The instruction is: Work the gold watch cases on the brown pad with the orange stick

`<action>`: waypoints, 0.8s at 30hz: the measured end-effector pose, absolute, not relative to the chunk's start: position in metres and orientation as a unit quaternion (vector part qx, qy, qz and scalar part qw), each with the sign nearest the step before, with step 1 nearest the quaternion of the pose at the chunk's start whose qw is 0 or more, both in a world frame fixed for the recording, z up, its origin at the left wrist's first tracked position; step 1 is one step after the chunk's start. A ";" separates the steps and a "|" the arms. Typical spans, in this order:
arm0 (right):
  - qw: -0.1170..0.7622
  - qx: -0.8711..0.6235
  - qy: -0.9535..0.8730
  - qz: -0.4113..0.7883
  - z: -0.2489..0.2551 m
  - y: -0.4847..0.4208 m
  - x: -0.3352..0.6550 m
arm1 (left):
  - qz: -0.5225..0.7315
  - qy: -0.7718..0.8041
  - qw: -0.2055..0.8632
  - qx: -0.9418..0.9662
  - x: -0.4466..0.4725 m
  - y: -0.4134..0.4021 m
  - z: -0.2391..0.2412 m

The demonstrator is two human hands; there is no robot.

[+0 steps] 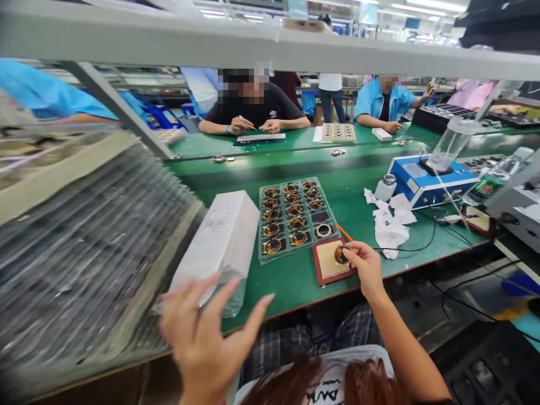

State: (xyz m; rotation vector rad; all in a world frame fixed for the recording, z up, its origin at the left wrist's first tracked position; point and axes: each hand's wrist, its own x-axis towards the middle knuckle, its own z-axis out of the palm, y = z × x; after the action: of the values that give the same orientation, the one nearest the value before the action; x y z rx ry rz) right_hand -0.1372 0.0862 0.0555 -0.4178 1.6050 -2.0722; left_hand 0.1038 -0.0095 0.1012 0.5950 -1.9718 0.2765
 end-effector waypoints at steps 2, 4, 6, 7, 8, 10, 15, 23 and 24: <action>0.264 -0.150 0.579 -0.757 0.062 0.086 -0.132 | -0.019 -0.852 0.499 0.158 0.077 0.005 0.093; 0.288 -0.149 0.569 -0.756 0.068 0.086 -0.125 | -0.134 -0.860 0.475 0.131 0.050 0.014 0.081; 0.310 -0.150 0.560 -0.753 0.074 0.088 -0.116 | -0.173 -0.852 0.478 0.125 0.030 0.016 0.071; 0.322 -0.150 0.555 -0.752 0.076 0.089 -0.112 | -0.172 -0.849 0.486 0.120 0.023 0.016 0.067; 0.337 -0.148 0.547 -0.752 0.079 0.091 -0.109 | -0.164 -0.847 0.493 0.113 0.019 0.016 0.065; 0.383 -0.145 0.515 -0.753 0.082 0.094 -0.106 | -0.148 -0.844 0.505 0.103 0.016 0.014 0.065; 0.529 -0.153 0.402 -0.732 0.080 0.099 -0.107 | -0.140 -0.837 0.515 0.119 0.023 0.012 0.068; 0.555 -0.233 0.449 -0.661 0.063 0.111 -0.120 | -0.070 -0.852 0.510 0.091 0.017 0.016 0.060; 0.546 -0.252 0.465 -0.650 0.064 0.113 -0.127 | -0.070 -0.857 0.503 0.089 0.015 0.016 0.058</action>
State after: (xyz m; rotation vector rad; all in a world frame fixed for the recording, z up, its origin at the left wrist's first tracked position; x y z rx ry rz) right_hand -0.1269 0.1132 0.0638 -0.5969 1.1023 -1.5410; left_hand 0.0153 0.0161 0.0577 0.2148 -2.0702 -0.1683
